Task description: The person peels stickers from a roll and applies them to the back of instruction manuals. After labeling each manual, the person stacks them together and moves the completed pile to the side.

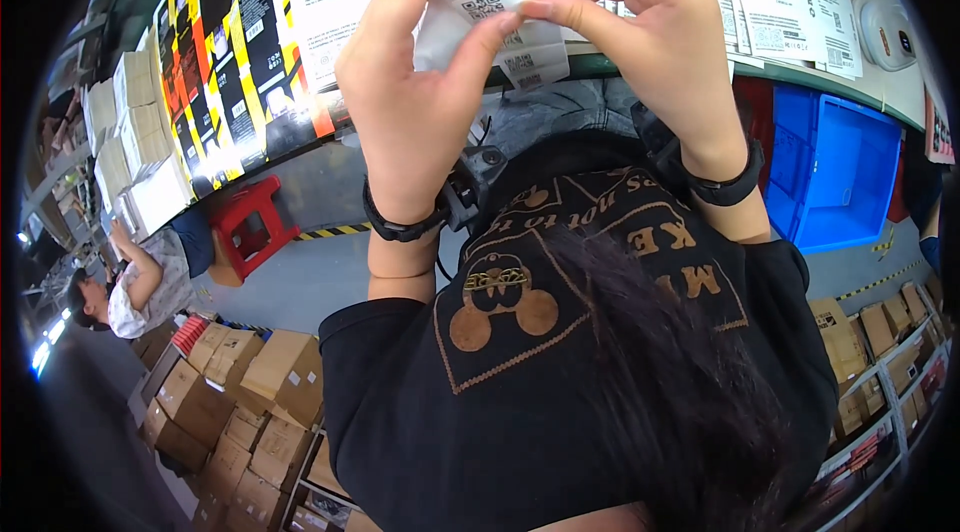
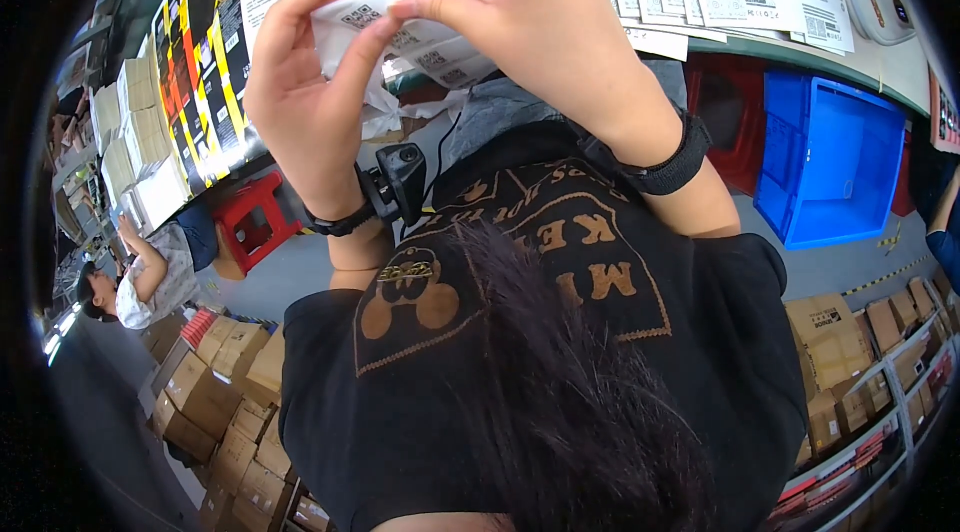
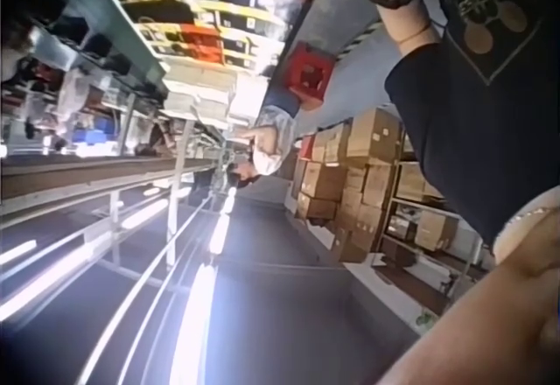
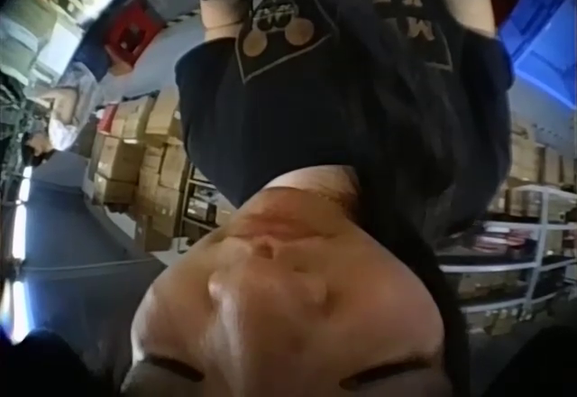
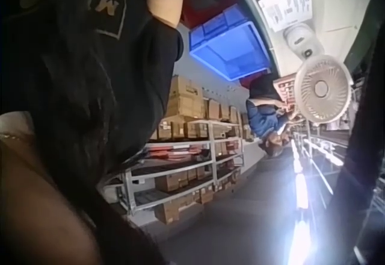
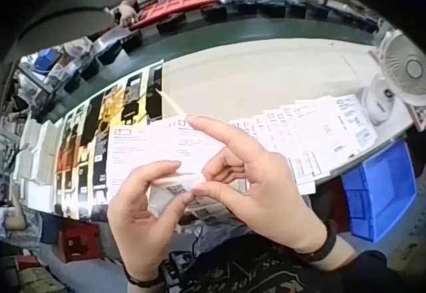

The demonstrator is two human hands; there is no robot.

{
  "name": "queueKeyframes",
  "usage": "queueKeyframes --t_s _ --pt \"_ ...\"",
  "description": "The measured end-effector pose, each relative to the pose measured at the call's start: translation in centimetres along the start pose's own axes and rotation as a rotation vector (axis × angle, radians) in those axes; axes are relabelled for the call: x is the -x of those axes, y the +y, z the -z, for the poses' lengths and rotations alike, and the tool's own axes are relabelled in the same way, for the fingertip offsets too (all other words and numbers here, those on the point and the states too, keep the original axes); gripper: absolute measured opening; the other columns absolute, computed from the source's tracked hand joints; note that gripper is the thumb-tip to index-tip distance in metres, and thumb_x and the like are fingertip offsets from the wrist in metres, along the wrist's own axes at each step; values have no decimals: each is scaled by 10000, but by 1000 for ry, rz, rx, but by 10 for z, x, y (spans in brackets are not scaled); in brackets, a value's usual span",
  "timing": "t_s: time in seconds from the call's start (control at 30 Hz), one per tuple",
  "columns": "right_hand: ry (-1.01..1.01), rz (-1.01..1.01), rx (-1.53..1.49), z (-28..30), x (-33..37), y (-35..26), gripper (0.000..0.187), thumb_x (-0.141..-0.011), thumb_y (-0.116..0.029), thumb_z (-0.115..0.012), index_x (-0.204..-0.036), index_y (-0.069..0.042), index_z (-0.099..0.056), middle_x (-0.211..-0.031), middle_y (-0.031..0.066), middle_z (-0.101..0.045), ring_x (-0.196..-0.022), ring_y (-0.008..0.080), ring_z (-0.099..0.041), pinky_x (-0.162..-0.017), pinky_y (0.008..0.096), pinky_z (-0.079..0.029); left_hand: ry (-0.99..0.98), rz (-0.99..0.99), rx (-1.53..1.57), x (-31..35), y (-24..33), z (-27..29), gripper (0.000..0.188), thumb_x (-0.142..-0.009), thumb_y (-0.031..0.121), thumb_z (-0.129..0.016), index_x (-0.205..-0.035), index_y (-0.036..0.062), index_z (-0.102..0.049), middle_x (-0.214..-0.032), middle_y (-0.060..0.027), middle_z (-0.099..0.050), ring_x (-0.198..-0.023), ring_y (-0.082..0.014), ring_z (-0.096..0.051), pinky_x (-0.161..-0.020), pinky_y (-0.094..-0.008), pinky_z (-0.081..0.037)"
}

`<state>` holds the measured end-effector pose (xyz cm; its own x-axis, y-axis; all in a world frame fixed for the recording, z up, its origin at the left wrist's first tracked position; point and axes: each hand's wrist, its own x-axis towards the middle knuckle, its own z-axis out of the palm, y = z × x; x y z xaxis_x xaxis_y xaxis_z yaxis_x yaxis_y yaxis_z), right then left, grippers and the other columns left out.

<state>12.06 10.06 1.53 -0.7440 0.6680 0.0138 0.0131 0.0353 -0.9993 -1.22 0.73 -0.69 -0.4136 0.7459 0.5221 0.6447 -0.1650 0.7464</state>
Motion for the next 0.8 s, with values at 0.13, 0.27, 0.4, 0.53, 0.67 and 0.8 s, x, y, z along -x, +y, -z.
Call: queueKeyframes --t_s 0.13,0.27,0.4,0.53,0.67,0.8 --pt "69 94 -56 -1 -1 1 615 -760 80 -648 -1324 -3 -418 -786 32 -582 -732 71 -561 -687 176 -462 -30 174 65 -1 9 6 173 -713 38 -744 -851 -1 -648 -733 -50 -639 -647 -97 -570 -601 -210 -443" --pt "96 152 6 3 -2 -1 581 -754 81 -655 -1287 8 -437 -789 38 -590 -733 72 -571 -681 175 -463 -76 251 82 -1 7 8 150 -711 60 -756 -797 -3 -651 -684 -26 -622 -608 -83 -540 -582 -203 -432" --pt "83 45 -118 5 -4 -1 570 -754 71 -663 -1263 10 -416 -785 53 -594 -740 77 -581 -681 171 -467 -146 285 58 -2 4 11 147 -715 79 -759 -763 -8 -651 -634 -16 -604 -561 -67 -510 -551 -199 -407" --pt "116 9 -130 9 -6 0 598 -761 67 -659 -1271 9 -353 -768 64 -595 -723 80 -589 -666 171 -471 -316 324 1 -10 16 15 143 -725 89 -749 -744 -16 -654 -590 -32 -590 -517 -62 -497 -615 -219 -455" --pt "334 61 -138 23 -9 1 633 -764 75 -649 -1291 2 -307 -751 68 -596 -694 86 -594 -638 172 -472 -460 223 134 -8 0 9 139 -735 99 -733 -733 -21 -661 -550 -61 -578 -480 -85 -501 -803 -282 -494" --pt "301 -11 -221 24 -29 55 646 -764 94 -636 -1304 -7 -296 -748 68 -600 -667 90 -597 -615 178 -474 -527 242 142 5 -17 12 137 -739 105 -717 -720 -21 -667 -522 -87 -572 -457 -147 -529 -981 -352 -426"
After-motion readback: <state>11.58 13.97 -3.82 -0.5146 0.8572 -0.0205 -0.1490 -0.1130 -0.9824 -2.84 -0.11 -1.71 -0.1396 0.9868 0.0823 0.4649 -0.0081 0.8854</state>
